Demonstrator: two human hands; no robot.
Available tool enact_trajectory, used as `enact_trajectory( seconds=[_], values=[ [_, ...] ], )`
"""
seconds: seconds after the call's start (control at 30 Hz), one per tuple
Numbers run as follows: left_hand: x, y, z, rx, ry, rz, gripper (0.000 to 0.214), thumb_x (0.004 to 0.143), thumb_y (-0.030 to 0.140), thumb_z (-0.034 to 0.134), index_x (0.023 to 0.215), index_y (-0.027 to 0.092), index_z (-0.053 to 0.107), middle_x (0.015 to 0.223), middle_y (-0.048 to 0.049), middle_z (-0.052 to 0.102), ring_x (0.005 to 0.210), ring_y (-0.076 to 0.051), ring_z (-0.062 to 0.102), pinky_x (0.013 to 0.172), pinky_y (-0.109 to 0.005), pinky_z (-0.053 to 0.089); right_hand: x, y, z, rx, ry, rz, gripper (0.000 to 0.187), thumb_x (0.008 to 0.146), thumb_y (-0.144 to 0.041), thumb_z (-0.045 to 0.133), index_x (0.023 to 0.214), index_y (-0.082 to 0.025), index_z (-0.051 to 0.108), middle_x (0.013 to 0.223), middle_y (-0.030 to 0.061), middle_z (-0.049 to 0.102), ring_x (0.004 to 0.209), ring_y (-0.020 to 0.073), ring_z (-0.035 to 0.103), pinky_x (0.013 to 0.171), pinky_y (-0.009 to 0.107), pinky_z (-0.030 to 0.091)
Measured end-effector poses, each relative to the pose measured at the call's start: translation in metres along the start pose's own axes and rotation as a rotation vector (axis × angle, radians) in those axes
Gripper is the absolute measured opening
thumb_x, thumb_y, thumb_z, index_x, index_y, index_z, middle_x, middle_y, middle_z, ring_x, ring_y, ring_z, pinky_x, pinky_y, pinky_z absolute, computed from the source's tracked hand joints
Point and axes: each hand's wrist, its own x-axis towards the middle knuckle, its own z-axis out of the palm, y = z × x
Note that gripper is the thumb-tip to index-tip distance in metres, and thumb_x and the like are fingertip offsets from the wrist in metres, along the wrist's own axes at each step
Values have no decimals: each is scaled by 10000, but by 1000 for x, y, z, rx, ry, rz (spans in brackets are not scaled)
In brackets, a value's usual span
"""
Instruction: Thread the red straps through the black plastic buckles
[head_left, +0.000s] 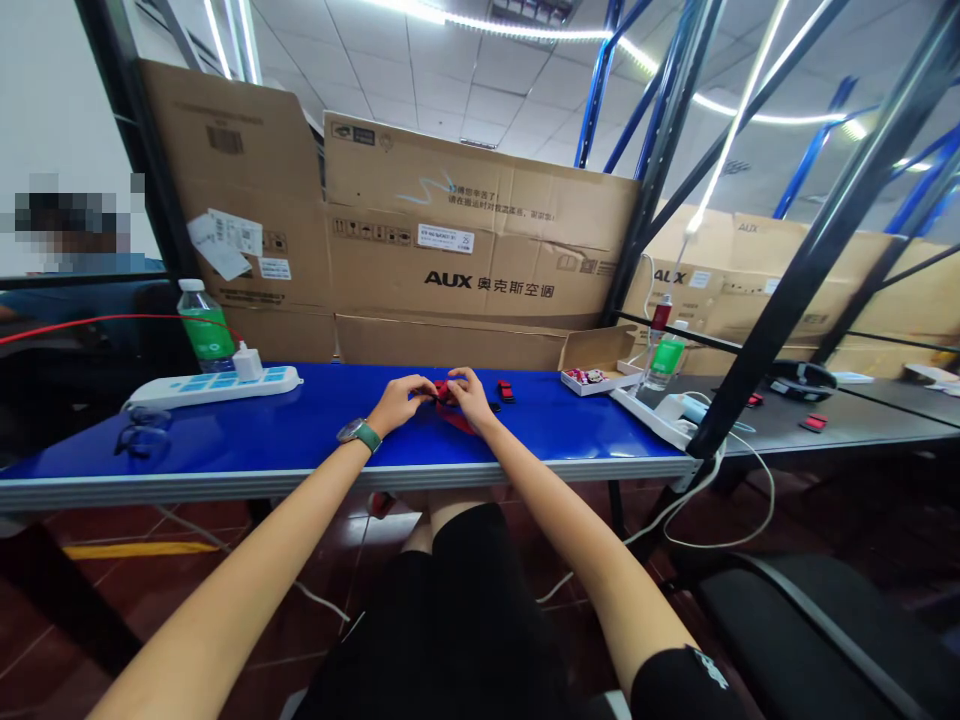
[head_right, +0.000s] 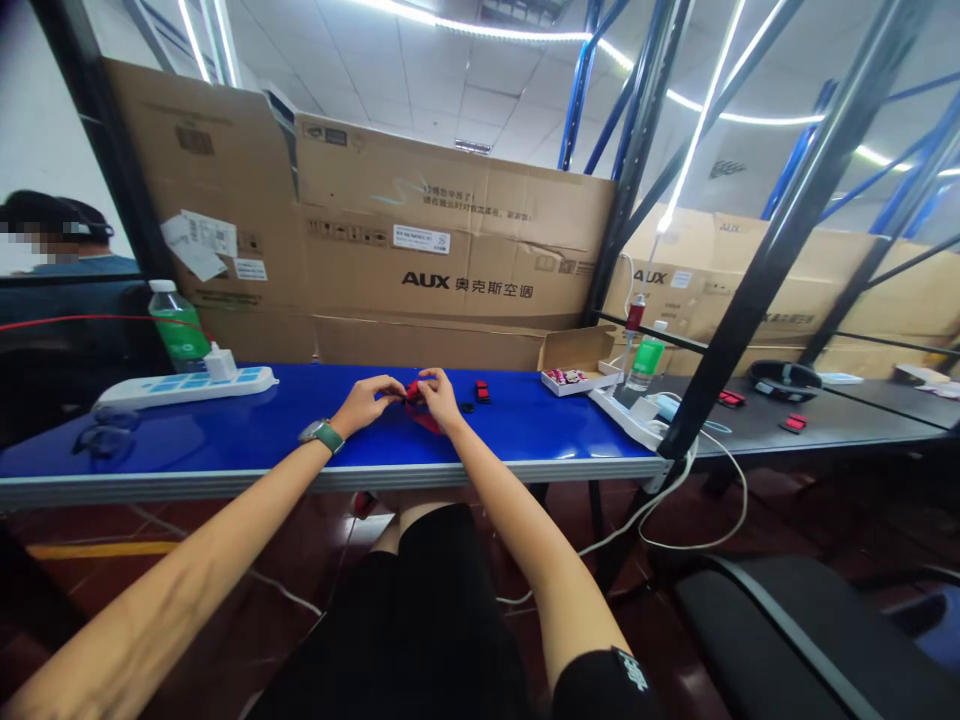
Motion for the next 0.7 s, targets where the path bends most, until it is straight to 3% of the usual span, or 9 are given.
enact_trajectory(
  seconds=[0.13,0.3,0.4,0.5,0.6,0.7],
  values=[
    [0,2,1,16,-13,26,163,825,224,602,883,215,754,918,-57,751,885,-215,686,871,-344,544,0,0,3,142,63,93,427,748,-419,778,996,-232,484,735,-46,662,652,119,656,688,262,564],
    [0,-2,2,34,-36,46,175,845,231,605,896,224,772,921,-58,747,882,-210,682,849,-328,539,-4,-3,4,151,-44,154,450,622,-364,874,948,-174,630,832,19,726,733,135,680,724,260,556],
    [0,-3,2,35,-43,72,200,854,213,591,914,230,781,933,-57,746,894,-209,684,862,-330,535,-5,-1,3,150,-141,174,416,666,-319,826,1015,-153,670,823,23,732,700,126,667,708,248,539],
    [0,-3,2,35,-19,70,212,863,203,576,917,227,780,934,-57,749,899,-209,688,873,-331,535,-4,2,3,83,-80,142,365,727,-265,758,1058,-158,648,751,-3,712,660,122,653,705,253,536],
    [0,-4,2,-8,15,4,201,854,218,606,981,222,761,957,-49,763,906,-211,704,879,-332,549,-2,3,4,-24,-16,92,234,761,-246,720,964,-171,631,736,-3,708,691,136,675,745,278,550],
    [0,-5,2,-45,32,-32,177,843,227,632,978,219,746,929,-37,768,863,-208,718,856,-329,561,-1,1,5,-153,-64,10,137,762,-255,721,851,-178,651,778,15,723,735,153,692,771,289,553]
  ],
)
